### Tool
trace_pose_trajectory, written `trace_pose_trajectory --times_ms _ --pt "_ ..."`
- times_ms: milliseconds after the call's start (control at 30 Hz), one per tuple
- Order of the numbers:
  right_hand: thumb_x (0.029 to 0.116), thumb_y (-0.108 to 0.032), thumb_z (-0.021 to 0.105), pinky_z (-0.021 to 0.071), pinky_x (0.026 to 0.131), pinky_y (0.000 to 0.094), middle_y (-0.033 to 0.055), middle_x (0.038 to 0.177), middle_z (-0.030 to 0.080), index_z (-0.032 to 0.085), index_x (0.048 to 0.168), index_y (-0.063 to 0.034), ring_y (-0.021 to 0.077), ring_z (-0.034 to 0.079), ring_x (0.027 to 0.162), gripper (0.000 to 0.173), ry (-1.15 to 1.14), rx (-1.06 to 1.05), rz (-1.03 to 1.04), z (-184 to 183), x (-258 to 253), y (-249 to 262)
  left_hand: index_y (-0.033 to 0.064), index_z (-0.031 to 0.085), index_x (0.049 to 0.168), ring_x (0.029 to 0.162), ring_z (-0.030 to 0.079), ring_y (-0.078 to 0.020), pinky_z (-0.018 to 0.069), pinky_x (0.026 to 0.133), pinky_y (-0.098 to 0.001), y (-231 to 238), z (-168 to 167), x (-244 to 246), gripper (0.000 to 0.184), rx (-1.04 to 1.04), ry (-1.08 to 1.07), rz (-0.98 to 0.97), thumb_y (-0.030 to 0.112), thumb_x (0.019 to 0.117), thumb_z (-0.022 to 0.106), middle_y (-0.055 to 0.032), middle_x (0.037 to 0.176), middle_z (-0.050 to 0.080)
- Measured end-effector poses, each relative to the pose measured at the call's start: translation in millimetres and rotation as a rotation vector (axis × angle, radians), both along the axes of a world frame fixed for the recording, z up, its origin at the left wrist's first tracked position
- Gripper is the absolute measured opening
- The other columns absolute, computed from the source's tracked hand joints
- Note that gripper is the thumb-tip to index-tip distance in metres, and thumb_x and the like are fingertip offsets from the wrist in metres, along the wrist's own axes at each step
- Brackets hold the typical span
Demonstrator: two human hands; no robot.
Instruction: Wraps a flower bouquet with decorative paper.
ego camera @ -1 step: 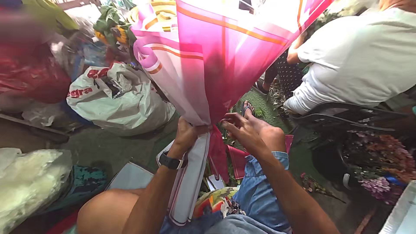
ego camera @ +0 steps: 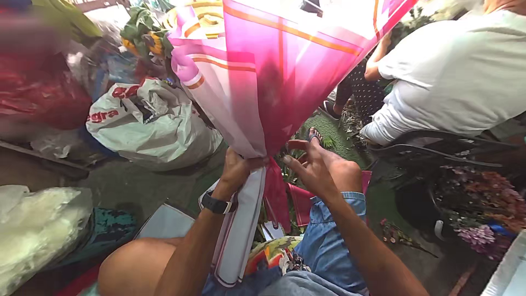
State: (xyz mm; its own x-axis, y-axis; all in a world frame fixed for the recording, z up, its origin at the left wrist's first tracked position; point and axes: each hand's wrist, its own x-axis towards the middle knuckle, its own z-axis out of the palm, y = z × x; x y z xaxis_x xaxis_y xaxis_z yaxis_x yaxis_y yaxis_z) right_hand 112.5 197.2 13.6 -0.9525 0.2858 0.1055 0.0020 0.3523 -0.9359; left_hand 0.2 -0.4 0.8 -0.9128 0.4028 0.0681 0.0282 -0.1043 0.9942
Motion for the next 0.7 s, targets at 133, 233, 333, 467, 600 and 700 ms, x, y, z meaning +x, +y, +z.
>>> trace_pose_trajectory --times_ms 133,233,333,467,600,700 --pt "0.0933 -0.03 0.072 0.061 0.079 0.0384 0.0101 0.13 0.066 0.075 0.115 -0.0127 0.0196 0.07 0.101 0.028 0.505 0.596 -0.067 -24.3 1.6 -4.9 0.0068 0.064 0.117 0.091 0.073 -0.0186 0.0628 0.081 -0.0386 4.0 3.9 4.3 0.054 0.069 -0.026 -0.042 0.004 0.0682 0.086 -0.0082 0.1 0.074" --pt "0.0968 -0.021 0.067 0.0582 0.075 0.0365 0.0092 0.122 0.071 0.078 0.112 -0.0178 0.0197 0.07 0.093 0.019 0.638 0.777 -0.041 -28.4 -11.6 -3.4 0.0064 0.064 0.116 0.088 0.072 -0.0183 0.0625 0.079 -0.0374 7.6 11.8 9.2 0.048 0.116 -0.087 -0.058 0.0 0.0713 0.082 -0.0093 0.098 0.074" --pt "0.0963 -0.018 0.069 0.0576 0.077 0.0356 0.008 0.116 0.073 0.079 0.106 -0.0173 0.0208 0.07 0.094 0.013 0.717 0.852 -0.015 -21.5 -20.2 1.6 0.0061 0.066 0.114 0.088 0.072 -0.018 0.0623 0.079 -0.0372 7.0 15.9 12.7 0.044 0.142 -0.126 -0.064 0.0 0.0726 0.08 -0.0099 0.097 0.074" --pt "0.0952 -0.016 0.072 0.0548 0.072 0.0333 0.0068 0.108 0.075 0.079 0.101 -0.0161 0.0187 0.07 0.088 0.009 0.812 0.905 -0.056 -16.5 -26.7 1.6 0.0077 0.066 0.114 0.088 0.072 -0.0172 0.0619 0.079 -0.0357 5.3 16.4 12.9 0.043 0.158 -0.118 -0.089 0.001 0.0733 0.08 -0.009 0.098 0.073" --pt "0.0947 -0.018 0.068 0.0533 0.063 0.0337 0.009 0.098 0.075 0.076 0.092 -0.0083 0.0178 0.069 0.076 0.013 0.761 0.842 -0.057 -15.2 -33.1 -4.7 0.0081 0.067 0.112 0.087 0.072 -0.0168 0.0619 0.078 -0.0362 4.5 14.1 10.6 0.044 0.175 -0.094 -0.087 0.0 0.0719 0.081 -0.0088 0.097 0.073" --pt "0.0931 -0.02 0.068 0.0565 0.062 0.0349 0.0076 0.09 0.072 0.071 0.088 -0.0064 0.0165 0.068 0.072 0.015 0.6 0.677 -0.056 -17.0 -32.2 -15.1 0.0086 0.065 0.115 0.089 0.072 -0.0171 0.0625 0.079 -0.0371 3.7 8.1 7.6 0.052 0.138 -0.029 -0.063 0.0 0.0679 0.084 -0.0074 0.099 0.074"
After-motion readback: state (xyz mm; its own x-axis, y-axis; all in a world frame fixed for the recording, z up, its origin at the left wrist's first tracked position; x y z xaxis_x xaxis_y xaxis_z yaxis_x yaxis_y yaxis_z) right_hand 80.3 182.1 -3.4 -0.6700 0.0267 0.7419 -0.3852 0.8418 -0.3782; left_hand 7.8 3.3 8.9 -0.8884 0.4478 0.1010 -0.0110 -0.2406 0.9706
